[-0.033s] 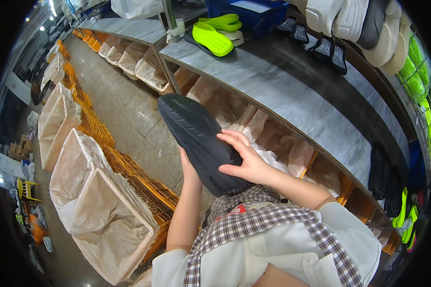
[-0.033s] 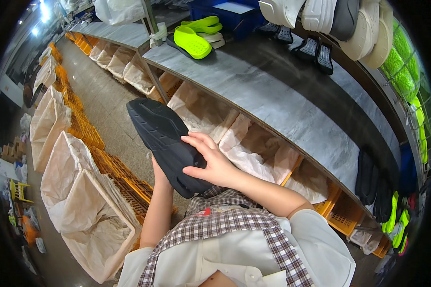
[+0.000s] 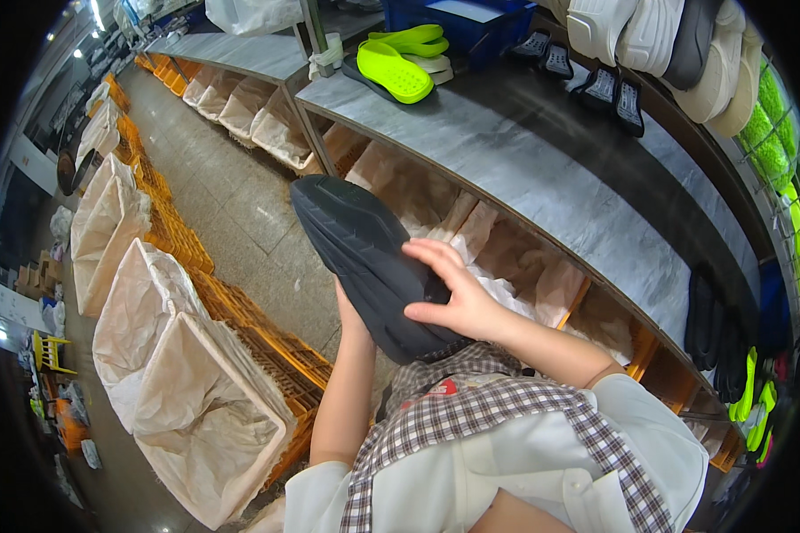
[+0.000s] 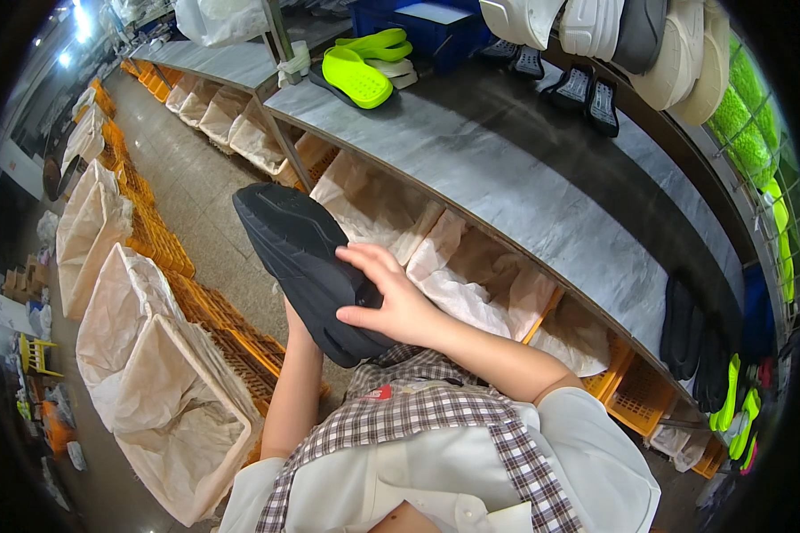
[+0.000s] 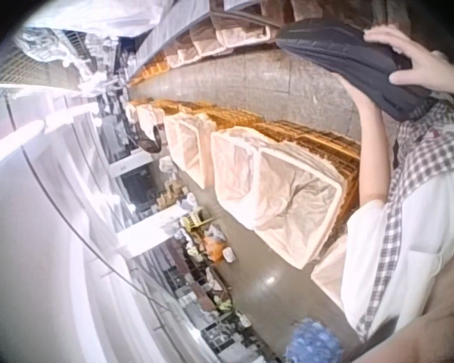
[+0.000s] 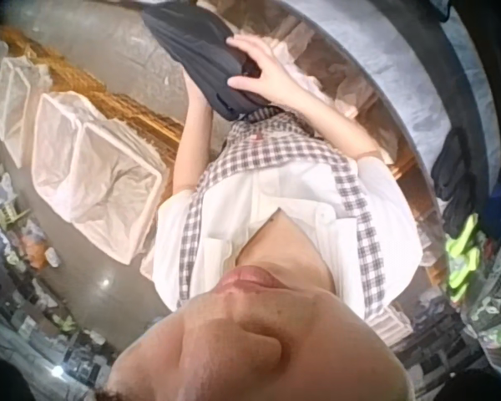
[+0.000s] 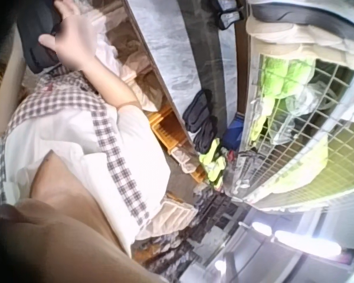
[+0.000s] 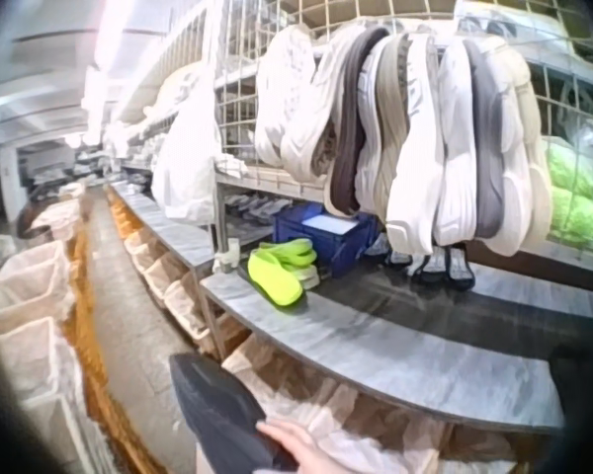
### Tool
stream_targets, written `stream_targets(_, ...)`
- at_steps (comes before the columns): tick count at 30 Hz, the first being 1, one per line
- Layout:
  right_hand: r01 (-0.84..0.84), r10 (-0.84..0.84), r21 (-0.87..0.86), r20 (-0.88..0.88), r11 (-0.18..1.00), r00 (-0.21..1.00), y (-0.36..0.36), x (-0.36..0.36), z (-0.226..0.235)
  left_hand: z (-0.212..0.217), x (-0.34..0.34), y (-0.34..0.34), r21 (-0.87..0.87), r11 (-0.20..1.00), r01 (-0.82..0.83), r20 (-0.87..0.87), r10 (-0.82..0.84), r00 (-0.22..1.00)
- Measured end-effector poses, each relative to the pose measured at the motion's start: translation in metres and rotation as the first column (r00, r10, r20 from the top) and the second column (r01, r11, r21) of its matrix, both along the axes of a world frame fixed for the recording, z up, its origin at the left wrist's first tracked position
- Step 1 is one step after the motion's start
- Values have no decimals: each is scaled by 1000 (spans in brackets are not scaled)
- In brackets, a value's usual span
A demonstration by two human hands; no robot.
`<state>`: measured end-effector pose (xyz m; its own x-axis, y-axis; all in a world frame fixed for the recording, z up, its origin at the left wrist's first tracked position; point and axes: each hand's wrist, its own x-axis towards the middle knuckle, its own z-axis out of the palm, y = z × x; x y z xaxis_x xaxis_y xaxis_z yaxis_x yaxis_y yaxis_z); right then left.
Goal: The person picks up pairs of neon green and black plastic slippers, turns them over to show the soles, and places them in a row on a metal shelf. The person handles each pair one at a time, aligning them neatly on the display surface.
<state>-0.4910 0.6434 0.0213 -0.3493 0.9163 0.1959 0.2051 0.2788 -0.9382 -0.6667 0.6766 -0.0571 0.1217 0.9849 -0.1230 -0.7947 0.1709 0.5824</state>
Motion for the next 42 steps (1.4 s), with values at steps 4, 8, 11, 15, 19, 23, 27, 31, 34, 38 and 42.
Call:
stream_targets(4,-176,-304,-509,-718,842,626,15,9,21,-19,-8,0,170,938,302,560,-344,753)
stream_targets(8,-376,-320,-484,-849,790,422,23,30,26,-29,-15,-1,300,883,361,779,-445,441)
stream_targets(11,-313,-282,-494,-799,811,531,21,30,19,-24,-14,1,271,907,323,773,-405,488)
stream_targets(15,-56,-193,-446,-494,893,848,14,10,6,-5,-5,9,-5,994,111,328,-103,939)
stream_targets(19,97,-93,-154,30,983,995,1,-9,-9,11,11,7,209,969,-135,-358,204,911)
stream_targets(23,-110,-101,-387,-484,916,869,13,12,-15,13,6,14,-45,999,2,-181,-10,983)
stream_targets(27,-416,-222,-463,-831,783,509,23,49,-13,12,3,14,213,912,351,529,-410,743)
stream_targets(31,-579,-218,-253,-967,775,131,7,110,-11,18,16,10,191,902,387,730,-394,558)
stream_targets(34,-263,-221,-279,-948,924,229,-7,175,-21,23,28,15,292,867,404,711,-479,515)
stream_targets(38,-113,-291,-318,-934,941,207,-33,260,-45,25,41,20,308,844,439,721,-508,472)
stream_targets(42,53,-491,-488,-860,871,141,-63,320,-68,26,50,21,274,842,464,700,-505,505)
